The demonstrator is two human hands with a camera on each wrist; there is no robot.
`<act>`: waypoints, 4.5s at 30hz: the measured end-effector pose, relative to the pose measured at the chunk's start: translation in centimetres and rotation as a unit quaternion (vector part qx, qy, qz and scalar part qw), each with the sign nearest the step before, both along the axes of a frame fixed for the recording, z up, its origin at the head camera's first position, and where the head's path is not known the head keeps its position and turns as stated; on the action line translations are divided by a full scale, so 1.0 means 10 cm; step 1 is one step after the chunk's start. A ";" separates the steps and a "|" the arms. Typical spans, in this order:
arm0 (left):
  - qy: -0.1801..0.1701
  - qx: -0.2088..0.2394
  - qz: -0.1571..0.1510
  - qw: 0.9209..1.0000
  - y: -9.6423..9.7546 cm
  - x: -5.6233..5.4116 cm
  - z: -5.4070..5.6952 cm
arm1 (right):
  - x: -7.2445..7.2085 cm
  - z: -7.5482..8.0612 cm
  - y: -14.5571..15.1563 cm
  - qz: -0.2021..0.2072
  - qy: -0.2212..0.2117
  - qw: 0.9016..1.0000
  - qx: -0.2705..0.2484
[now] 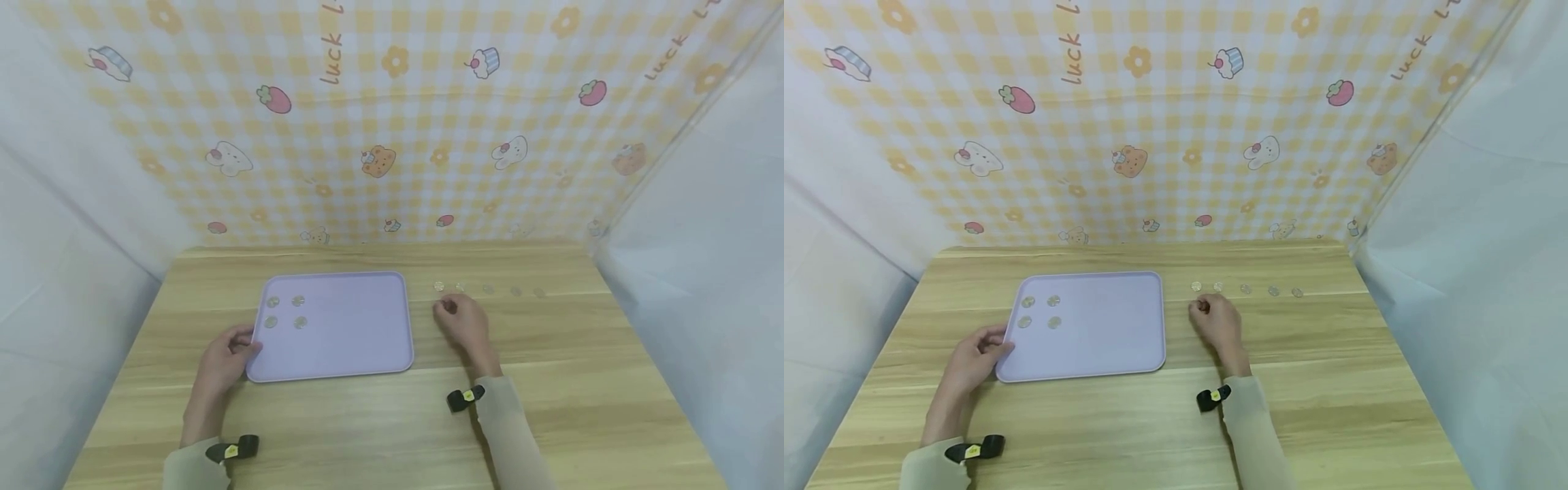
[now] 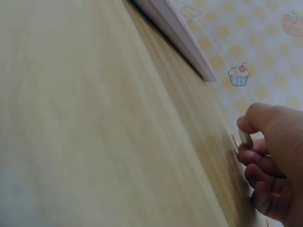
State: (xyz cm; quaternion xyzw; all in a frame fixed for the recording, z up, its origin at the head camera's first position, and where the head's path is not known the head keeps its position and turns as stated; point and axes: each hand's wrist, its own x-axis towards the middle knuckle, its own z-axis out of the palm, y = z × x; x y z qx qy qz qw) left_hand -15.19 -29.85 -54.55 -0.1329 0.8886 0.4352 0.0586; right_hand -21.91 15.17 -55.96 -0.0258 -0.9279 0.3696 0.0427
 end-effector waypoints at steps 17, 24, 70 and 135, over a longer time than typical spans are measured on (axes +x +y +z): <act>-0.009 -0.009 -0.002 1.000 -0.02 0.00 -0.01 | 0.03 -0.08 0.01 0.014 0.062 0.995 0.076; -0.002 -0.012 -0.002 1.000 -0.03 0.00 0.00 | 0.04 -0.08 0.00 0.008 0.060 0.996 0.071; 0.007 0.007 0.001 1.000 -0.05 -0.03 -0.02 | 0.24 0.01 -2.10 0.256 0.133 0.945 0.153; 0.008 0.006 -0.008 1.000 -0.06 -0.04 0.00 | -0.28 0.39 -2.65 0.341 -0.176 0.905 0.183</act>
